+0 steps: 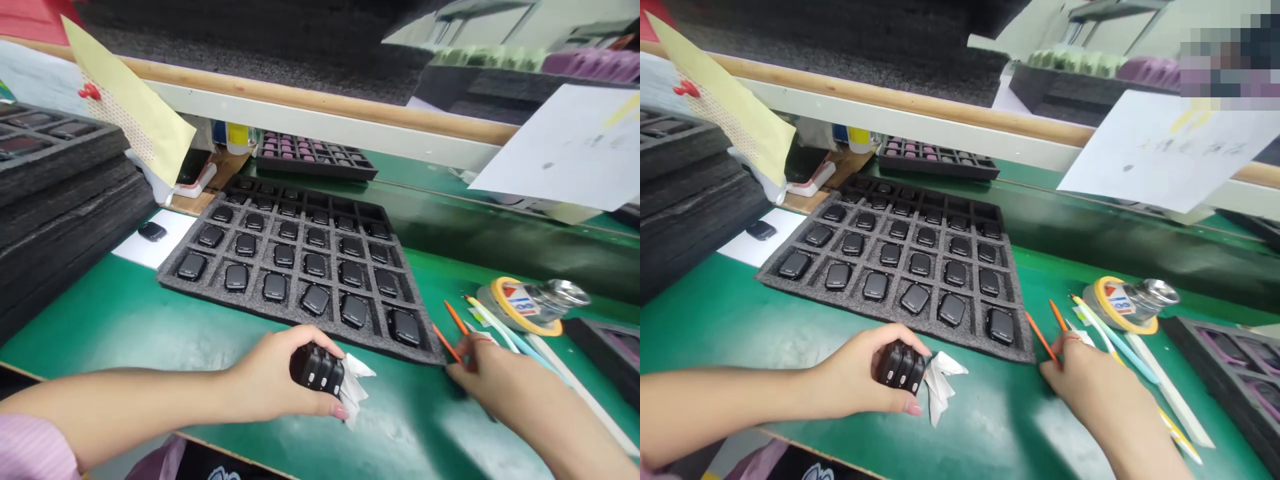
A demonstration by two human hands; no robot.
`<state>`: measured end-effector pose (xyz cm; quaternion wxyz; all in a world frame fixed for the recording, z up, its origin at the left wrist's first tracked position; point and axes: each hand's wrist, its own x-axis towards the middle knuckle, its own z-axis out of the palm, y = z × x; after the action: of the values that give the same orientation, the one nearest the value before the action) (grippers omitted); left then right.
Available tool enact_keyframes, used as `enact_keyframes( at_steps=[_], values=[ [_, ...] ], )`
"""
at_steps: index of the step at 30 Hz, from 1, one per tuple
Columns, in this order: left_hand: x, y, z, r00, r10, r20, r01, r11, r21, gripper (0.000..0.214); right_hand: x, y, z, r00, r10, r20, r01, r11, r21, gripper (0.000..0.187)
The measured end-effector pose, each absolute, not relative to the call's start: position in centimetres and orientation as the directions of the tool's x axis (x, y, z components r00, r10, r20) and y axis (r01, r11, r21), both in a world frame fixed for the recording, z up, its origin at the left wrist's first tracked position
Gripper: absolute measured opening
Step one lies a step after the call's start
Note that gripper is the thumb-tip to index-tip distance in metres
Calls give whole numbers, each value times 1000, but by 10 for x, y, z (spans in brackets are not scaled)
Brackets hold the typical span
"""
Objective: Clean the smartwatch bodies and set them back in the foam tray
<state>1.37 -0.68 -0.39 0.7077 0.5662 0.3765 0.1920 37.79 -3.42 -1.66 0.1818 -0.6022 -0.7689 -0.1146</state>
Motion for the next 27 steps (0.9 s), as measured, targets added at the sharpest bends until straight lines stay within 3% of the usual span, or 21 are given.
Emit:
enact_keyframes(
  at_steps=[3, 5, 6, 8, 9, 11, 14, 22, 27],
  values=[
    [14, -5, -5, 638, 703, -313, 172, 266, 949, 59, 360, -40, 3, -120, 901, 417, 987, 155, -51, 21],
    [15, -4, -4, 633, 710, -309, 173, 259, 950, 58, 328, -47, 21, 55, 874, 483, 993, 2, -116, 17],
    [15, -4, -4, 631, 712, -307, 173, 257, 951, 58, 307, -52, 29, 163, 841, 516, 970, -43, -238, 19],
    [16, -3, -2, 624, 718, -307, 172, 258, 951, 57, 265, -62, 37, 275, 826, 492, 815, 71, -575, 20],
    [16, -3, -2, 619, 720, -313, 173, 264, 949, 57, 247, -67, 38, 265, 841, 472, 729, 145, -669, 19],
    [16, -3, -1, 609, 723, -327, 173, 281, 944, 56, 220, -75, 35, 120, 900, 418, 634, 255, -730, 13],
    [17, -3, -1, 611, 721, -327, 157, 294, 943, 55, 205, -80, 26, -106, 906, 410, 618, 383, -687, 2],
    [18, -1, -5, 614, 733, -293, 185, 228, 956, 46, 207, -83, 22, -251, 857, 450, 676, 488, -553, 20],
    [18, -1, -5, 606, 731, -314, 190, 250, 949, 49, 213, -77, 23, -398, 828, 395, 677, 555, -483, 15]
  ],
)
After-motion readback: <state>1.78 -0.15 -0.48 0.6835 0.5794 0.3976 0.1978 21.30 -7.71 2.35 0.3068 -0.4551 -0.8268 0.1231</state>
